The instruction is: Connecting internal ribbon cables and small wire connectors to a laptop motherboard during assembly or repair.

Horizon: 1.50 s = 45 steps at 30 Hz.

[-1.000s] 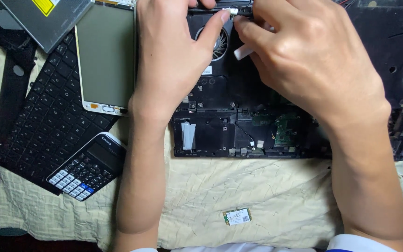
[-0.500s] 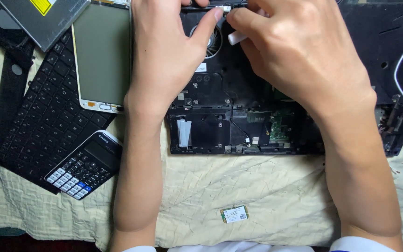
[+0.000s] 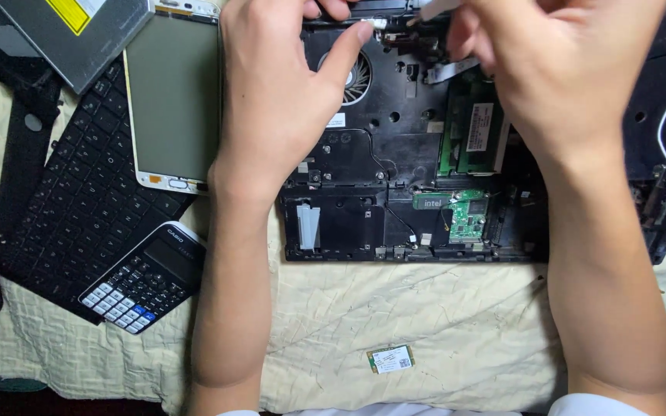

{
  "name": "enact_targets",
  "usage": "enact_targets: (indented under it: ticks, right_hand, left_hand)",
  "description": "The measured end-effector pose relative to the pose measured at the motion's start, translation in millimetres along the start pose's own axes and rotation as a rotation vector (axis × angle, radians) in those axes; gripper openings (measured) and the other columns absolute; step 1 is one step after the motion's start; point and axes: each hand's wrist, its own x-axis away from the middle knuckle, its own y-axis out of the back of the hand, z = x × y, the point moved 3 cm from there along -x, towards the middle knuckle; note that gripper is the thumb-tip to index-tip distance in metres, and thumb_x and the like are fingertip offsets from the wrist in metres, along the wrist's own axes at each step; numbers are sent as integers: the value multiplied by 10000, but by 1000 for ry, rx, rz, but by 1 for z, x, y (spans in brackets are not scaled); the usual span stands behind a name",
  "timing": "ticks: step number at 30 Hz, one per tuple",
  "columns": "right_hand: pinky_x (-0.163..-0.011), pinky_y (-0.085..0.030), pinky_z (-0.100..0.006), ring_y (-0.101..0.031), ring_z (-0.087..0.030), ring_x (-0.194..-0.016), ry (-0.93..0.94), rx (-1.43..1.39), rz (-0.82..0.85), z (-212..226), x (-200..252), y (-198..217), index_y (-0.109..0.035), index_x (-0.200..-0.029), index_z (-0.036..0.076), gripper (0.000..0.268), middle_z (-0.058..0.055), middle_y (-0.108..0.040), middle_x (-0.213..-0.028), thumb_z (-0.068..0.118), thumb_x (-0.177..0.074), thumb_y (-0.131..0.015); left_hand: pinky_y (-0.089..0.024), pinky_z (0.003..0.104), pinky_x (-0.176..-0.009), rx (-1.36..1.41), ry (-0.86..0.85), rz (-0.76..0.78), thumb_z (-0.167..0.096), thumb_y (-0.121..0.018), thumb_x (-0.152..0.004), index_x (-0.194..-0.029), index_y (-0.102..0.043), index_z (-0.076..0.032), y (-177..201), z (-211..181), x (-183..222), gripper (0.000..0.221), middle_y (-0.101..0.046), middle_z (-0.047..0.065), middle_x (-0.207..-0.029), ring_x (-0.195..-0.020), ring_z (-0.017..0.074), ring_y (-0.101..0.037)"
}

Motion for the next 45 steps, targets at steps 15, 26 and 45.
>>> enact_targets:
  ticks: [15,26,45]
  right_hand:
    - [-623,-540,-253,-695,-148,-717,-78,-127,-10,-4,-6,-23,-673,-940,-31,334,-126,-717,-854,-44,-1240,-819]
    - [-740,-564,-270,-700,-152,-845,52,-98,-6,1,-10,-27,-738,-982,-55,227,-127,-748,-949,-50,-1197,-811]
    - [-866,-477,-221,-647,-50,-878,-346,-71,-67,-26,0,51,-616,-903,148,283,34,-633,-878,126,-1163,-725]
  left_hand:
    - [-423,406,-868,1,6,-8,-139,-819,-941,-952,-644,-93,-2,1,-2,181,-690,10,-972,-902,218,-624]
    - [-419,389,-872,9,4,-18,-124,-828,-911,-1011,-674,-115,-3,2,-4,184,-694,-15,-959,-891,199,-620]
    - [-469,355,-790,92,-103,-6,58,-821,-886,-973,-603,-45,4,-12,-9,257,-629,71,-930,-880,225,-575]
